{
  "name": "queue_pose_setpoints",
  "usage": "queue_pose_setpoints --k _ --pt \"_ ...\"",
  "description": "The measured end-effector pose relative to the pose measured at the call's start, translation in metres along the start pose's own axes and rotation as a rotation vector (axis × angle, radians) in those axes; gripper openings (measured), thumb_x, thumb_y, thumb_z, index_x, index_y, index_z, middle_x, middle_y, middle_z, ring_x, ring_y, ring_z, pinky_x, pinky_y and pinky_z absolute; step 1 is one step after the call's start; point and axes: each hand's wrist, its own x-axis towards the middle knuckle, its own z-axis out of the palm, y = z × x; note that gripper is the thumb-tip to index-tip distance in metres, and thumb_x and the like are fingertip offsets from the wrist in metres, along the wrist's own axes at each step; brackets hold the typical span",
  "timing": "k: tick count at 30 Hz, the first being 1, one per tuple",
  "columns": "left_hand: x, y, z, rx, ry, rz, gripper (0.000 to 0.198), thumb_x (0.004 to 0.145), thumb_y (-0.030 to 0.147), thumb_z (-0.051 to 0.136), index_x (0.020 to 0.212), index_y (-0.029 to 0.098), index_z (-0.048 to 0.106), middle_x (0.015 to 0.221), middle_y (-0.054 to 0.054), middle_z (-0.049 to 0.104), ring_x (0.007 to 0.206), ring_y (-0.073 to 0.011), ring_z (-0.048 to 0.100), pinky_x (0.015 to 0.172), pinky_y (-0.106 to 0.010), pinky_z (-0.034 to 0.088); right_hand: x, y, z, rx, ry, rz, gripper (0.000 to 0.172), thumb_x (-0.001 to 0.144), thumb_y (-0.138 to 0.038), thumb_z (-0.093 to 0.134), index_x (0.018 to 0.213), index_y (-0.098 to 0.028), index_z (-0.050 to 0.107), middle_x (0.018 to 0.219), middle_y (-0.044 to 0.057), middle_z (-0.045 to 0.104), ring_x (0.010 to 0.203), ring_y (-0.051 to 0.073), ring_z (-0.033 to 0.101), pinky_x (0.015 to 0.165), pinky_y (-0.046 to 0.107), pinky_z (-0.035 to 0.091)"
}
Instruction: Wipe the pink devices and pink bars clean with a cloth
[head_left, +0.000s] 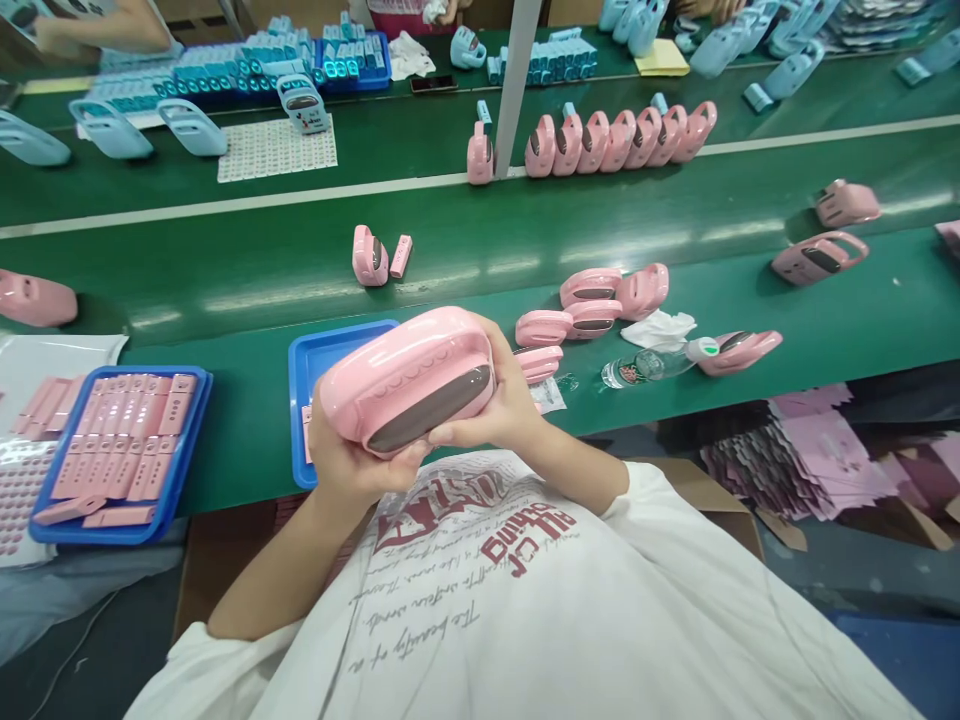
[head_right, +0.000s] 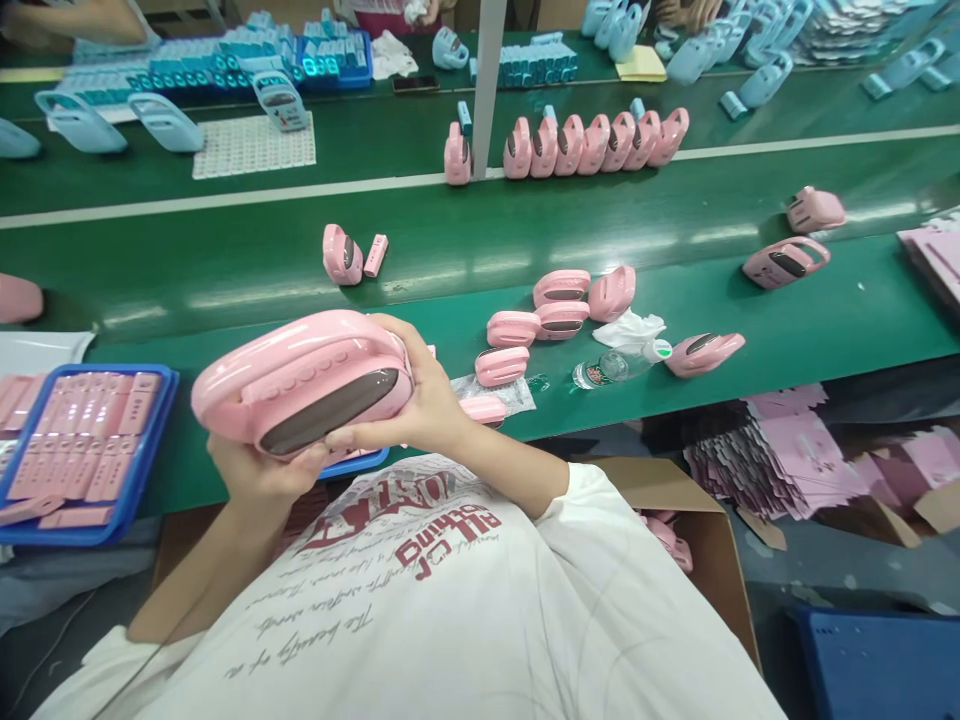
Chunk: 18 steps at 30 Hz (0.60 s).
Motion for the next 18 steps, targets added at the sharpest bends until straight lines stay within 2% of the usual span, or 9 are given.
queue_pose_setpoints --k 3,6,8,11,13,15,18 --pt "0.012 -0.002 0.006 -0.068 -0.014 -0.074 0.050 0.067 0.039 0.073 0.111 0.020 0.059 0.102 -0.006 0.065 0.099 -0.0247 0.064 0.086 -0.038 0.054 0.007 0.004 0.001 -0.023 0.041 0.098 0.093 0.055 -0.064 0.077 0.130 -0.022 0.042 0.130 0.007 0.052 0.126 0.028 0.048 0.109 0.044 0.037" --pt "0.022 -0.013 0.010 -0.229 -0.112 -0.217 0.051 0.068 0.042 0.071 0.111 0.018 0.060 0.108 -0.009 0.066 0.100 -0.0248 0.064 0.087 -0.037 0.053 0.011 0.013 -0.001 -0.013 0.100 0.154 0.088 0.060 -0.065 0.073 0.129 -0.019 0.045 0.129 0.010 0.054 0.123 0.028 0.050 0.107 0.044 0.039" --pt "0.024 -0.022 0.011 -0.335 -0.161 -0.316 0.051 0.067 0.043 0.071 0.110 0.018 0.061 0.108 -0.010 0.067 0.101 -0.0263 0.064 0.084 -0.037 0.054 0.013 0.019 -0.004 0.046 0.142 0.134 0.079 0.070 -0.065 0.065 0.130 -0.018 0.045 0.131 0.010 0.054 0.125 0.027 0.050 0.108 0.043 0.039" --pt "0.022 -0.026 0.011 -0.479 -0.195 -0.459 0.049 0.067 0.048 0.068 0.106 0.017 0.064 0.098 -0.009 0.070 0.091 -0.0269 0.067 0.072 -0.036 0.058 0.021 0.020 -0.013 0.124 0.166 0.112 0.063 0.086 -0.061 0.046 0.136 -0.022 0.044 0.131 0.007 0.058 0.124 0.023 0.053 0.107 0.043 0.040" --pt "0.021 -0.022 0.012 -0.504 -0.242 -0.501 0.051 0.067 0.049 0.068 0.105 0.017 0.064 0.094 -0.009 0.071 0.086 -0.0271 0.068 0.067 -0.035 0.058 0.029 0.013 -0.019 0.096 0.114 0.086 0.056 0.091 -0.056 0.041 0.135 -0.023 0.046 0.122 0.005 0.064 0.119 0.022 0.057 0.104 0.043 0.044" --pt "0.022 -0.016 0.012 -0.426 -0.273 -0.469 0.055 0.063 0.045 0.073 0.109 0.016 0.063 0.095 -0.008 0.071 0.086 -0.0266 0.068 0.068 -0.034 0.057 0.037 0.002 -0.023 -0.015 0.026 0.005 0.050 0.094 -0.052 0.038 0.131 -0.023 0.052 0.117 0.004 0.067 0.116 0.021 0.059 0.103 0.042 0.046" --pt "0.025 -0.013 0.013 -0.178 -0.246 -0.368 0.059 0.054 0.033 0.081 0.108 0.016 0.063 0.095 -0.007 0.070 0.087 -0.0265 0.067 0.072 -0.035 0.055 0.044 -0.014 -0.019 -0.319 -0.147 -0.258 0.041 0.096 -0.047 0.036 0.118 -0.023 0.062 0.120 0.002 0.067 0.122 0.020 0.056 0.106 0.042 0.043"
